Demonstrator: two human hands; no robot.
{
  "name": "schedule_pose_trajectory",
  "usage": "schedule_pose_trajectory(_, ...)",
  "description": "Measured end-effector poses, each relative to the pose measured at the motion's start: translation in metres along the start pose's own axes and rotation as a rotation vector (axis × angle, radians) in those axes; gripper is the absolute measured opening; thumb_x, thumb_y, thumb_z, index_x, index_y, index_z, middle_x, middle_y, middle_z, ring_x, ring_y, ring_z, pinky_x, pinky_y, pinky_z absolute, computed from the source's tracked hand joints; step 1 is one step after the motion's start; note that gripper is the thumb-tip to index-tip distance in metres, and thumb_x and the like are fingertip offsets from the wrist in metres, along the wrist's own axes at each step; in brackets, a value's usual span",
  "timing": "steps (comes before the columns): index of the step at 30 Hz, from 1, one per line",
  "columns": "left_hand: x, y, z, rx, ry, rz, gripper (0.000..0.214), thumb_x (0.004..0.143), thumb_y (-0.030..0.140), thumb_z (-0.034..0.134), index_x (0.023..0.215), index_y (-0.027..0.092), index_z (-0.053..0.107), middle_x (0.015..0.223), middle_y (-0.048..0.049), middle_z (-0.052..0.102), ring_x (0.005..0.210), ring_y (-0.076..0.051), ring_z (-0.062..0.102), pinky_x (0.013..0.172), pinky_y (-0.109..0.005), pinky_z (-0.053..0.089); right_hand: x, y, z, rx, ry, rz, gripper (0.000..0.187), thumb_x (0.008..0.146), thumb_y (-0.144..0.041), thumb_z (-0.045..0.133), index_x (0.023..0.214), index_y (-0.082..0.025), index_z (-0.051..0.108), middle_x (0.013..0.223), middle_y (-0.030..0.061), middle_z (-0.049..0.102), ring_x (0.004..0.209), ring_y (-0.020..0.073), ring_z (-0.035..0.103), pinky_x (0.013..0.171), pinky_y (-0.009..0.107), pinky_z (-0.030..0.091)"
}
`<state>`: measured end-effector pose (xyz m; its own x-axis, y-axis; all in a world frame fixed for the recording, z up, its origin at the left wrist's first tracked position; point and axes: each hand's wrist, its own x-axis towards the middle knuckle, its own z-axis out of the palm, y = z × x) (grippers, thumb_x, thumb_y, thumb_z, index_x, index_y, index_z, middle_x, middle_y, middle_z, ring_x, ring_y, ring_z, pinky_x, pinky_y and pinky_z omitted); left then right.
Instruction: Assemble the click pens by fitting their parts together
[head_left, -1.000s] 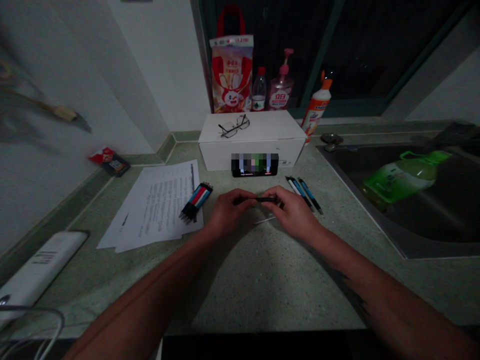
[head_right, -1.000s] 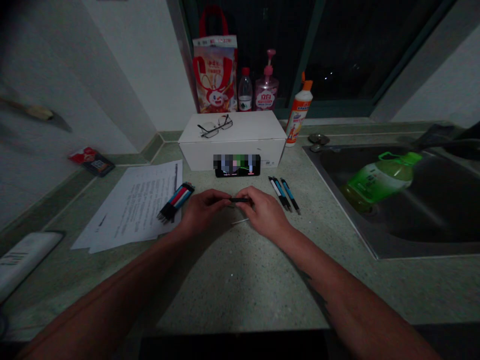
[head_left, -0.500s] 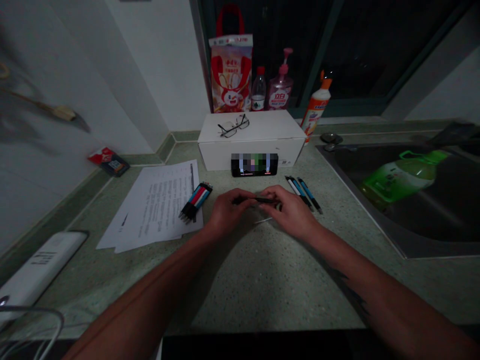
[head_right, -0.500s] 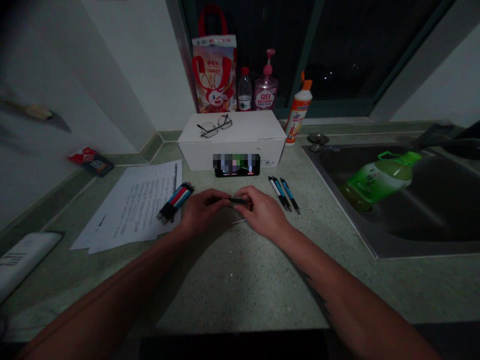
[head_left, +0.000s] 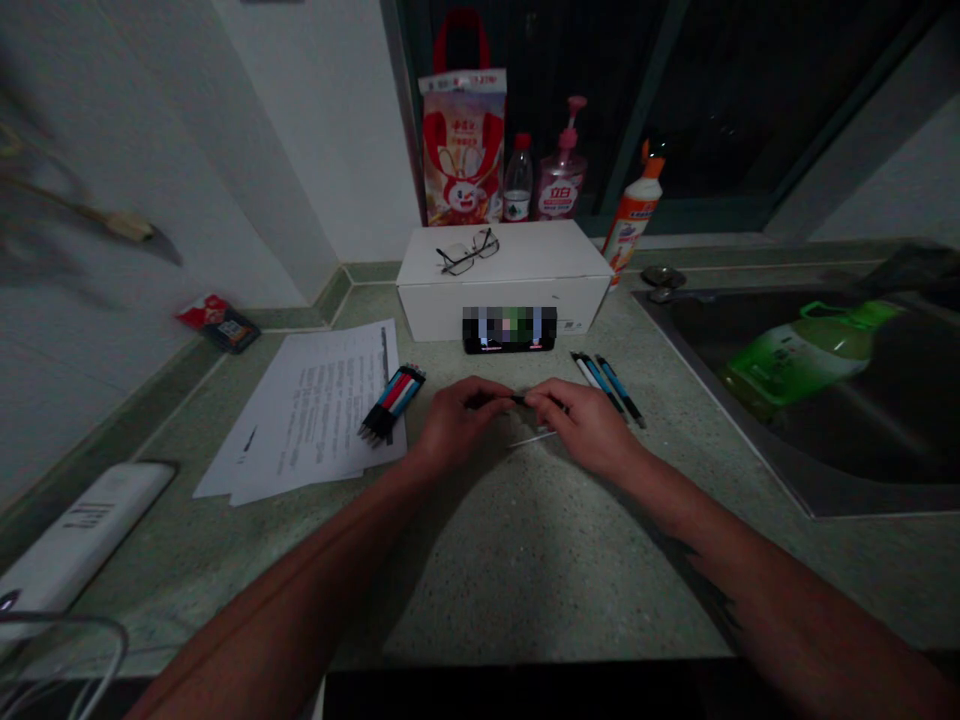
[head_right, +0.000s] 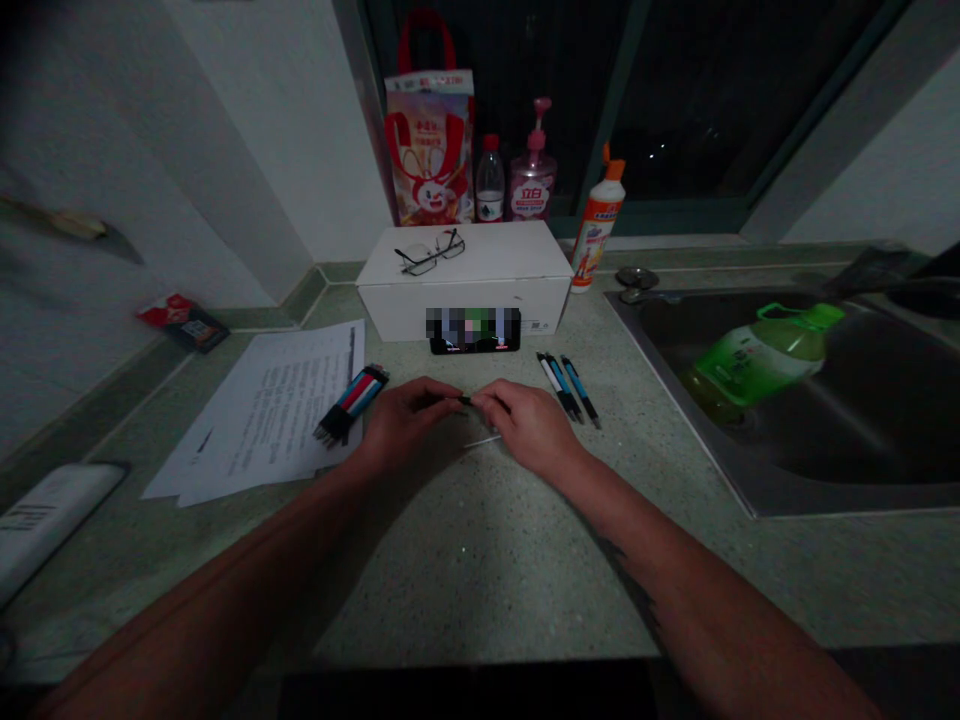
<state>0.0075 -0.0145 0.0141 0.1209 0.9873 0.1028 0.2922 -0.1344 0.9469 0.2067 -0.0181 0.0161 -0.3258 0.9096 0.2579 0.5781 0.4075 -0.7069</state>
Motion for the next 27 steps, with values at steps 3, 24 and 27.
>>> schedule_pose_trajectory(3,-0.0004,0.0008,-0.0005,0.002,0.014,0.005,0.004,0.079,0.023,0.073,0.082,0.022,0.075,0.087,-0.0035,0.079,0.082,-0.020,0.072,0.081,-0.036,0.056,-0.0004,0.0007,0.0011,0.009,0.006,0.011,0.018,0.097,-0.033,0.055,0.102,-0.023,0.069,0.077,0.0011,0.068,0.068,0.0176,0.061,0.065,0.032,0.043)
schedule_pose_trajectory(24,-0.0001,-0.0011,-0.0007,0.040,0.023,0.009,0.008,0.082,0.027,0.070,0.086,0.023,0.075,0.092,-0.0046,0.079,0.087,-0.021,0.072,0.085,-0.038,0.056,-0.0011,-0.0009,0.0005,0.011,0.037,0.025,0.024,0.092,-0.035,0.065,0.113,-0.024,0.066,0.090,0.0032,0.072,0.073,0.0189,0.065,0.068,0.033,0.048)
schedule_pose_trajectory(27,0.0004,-0.0016,-0.0002,0.048,0.020,0.008,0.007,0.082,0.026,0.070,0.086,0.023,0.076,0.091,-0.0044,0.079,0.086,-0.021,0.072,0.084,-0.038,0.056,-0.0011,-0.0010,0.0000,-0.014,0.016,0.020,0.014,0.096,-0.033,0.059,0.101,-0.023,0.068,0.084,0.0029,0.072,0.076,0.0196,0.066,0.069,0.033,0.047)
